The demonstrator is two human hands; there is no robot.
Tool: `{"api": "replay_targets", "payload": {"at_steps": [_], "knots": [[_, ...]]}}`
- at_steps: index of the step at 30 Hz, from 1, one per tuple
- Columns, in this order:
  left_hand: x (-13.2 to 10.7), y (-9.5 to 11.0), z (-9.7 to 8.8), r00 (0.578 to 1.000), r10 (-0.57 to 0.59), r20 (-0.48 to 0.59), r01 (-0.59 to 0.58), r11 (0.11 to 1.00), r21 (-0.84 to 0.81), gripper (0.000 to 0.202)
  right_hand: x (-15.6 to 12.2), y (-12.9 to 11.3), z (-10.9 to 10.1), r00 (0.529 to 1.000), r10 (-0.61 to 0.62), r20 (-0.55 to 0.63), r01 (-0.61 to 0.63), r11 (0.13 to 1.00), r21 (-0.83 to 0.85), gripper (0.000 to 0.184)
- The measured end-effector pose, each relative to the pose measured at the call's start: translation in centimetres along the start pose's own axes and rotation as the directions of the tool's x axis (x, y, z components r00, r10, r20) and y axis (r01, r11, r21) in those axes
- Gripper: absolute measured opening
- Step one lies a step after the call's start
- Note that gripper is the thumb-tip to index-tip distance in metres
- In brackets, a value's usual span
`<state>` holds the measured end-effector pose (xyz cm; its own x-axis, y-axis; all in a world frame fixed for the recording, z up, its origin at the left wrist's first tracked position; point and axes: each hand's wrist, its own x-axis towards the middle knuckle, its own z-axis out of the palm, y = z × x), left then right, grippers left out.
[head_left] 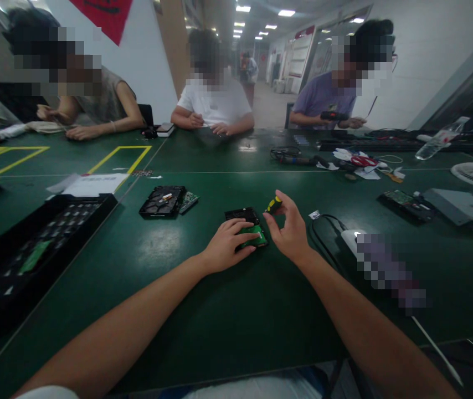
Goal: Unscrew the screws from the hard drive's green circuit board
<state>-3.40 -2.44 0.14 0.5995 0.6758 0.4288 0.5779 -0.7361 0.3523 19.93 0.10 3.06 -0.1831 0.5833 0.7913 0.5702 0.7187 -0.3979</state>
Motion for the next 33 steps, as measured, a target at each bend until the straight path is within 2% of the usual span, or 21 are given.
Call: {"api": "replay_targets", "payload": {"at_steps": [5, 12, 18, 21, 26, 33], "knots": [[-0.01, 0.00, -0.03, 1.000, 0.004, 0.004, -0.004, 1.000, 0.011, 0.039, 0.00, -0.32, -0.13, 0.996, 0.027, 0.080, -0.037, 0.992, 0.118, 0.067], [0.02, 0.08, -0.11, 1.000, 0.005, -0.001, -0.005, 1.000, -0.001, 0.038, 0.45, -0.29, -0.36, 1.000, -0.015, 0.004, 0.015, 0.999, -0.030, 0.061], [-0.01, -0.02, -0.05, 1.000, 0.007, 0.000, -0.007, 1.000, 0.012, 0.038, 0.06, -0.33, -0.06, 0.997, 0.032, 0.074, -0.041, 0.992, 0.117, 0.066], [-0.03, 0.01, -0.05, 1.000, 0.003, -0.001, -0.003, 1.000, 0.010, 0.039, 0.24, -0.56, -0.26, 0.998, 0.003, 0.058, -0.006, 0.998, 0.065, 0.068], [-0.01, 0.08, -0.02, 1.000, 0.004, -0.010, -0.004, 1.000, -0.006, 0.039, 0.69, -0.71, -0.63, 1.000, -0.015, 0.004, 0.016, 0.998, -0.055, 0.059], [0.01, -0.06, 0.05, 1.000, 0.009, 0.001, -0.009, 1.000, 0.011, 0.039, 0.35, -0.81, -0.32, 0.996, 0.005, 0.091, -0.011, 0.998, 0.069, 0.068]]}}
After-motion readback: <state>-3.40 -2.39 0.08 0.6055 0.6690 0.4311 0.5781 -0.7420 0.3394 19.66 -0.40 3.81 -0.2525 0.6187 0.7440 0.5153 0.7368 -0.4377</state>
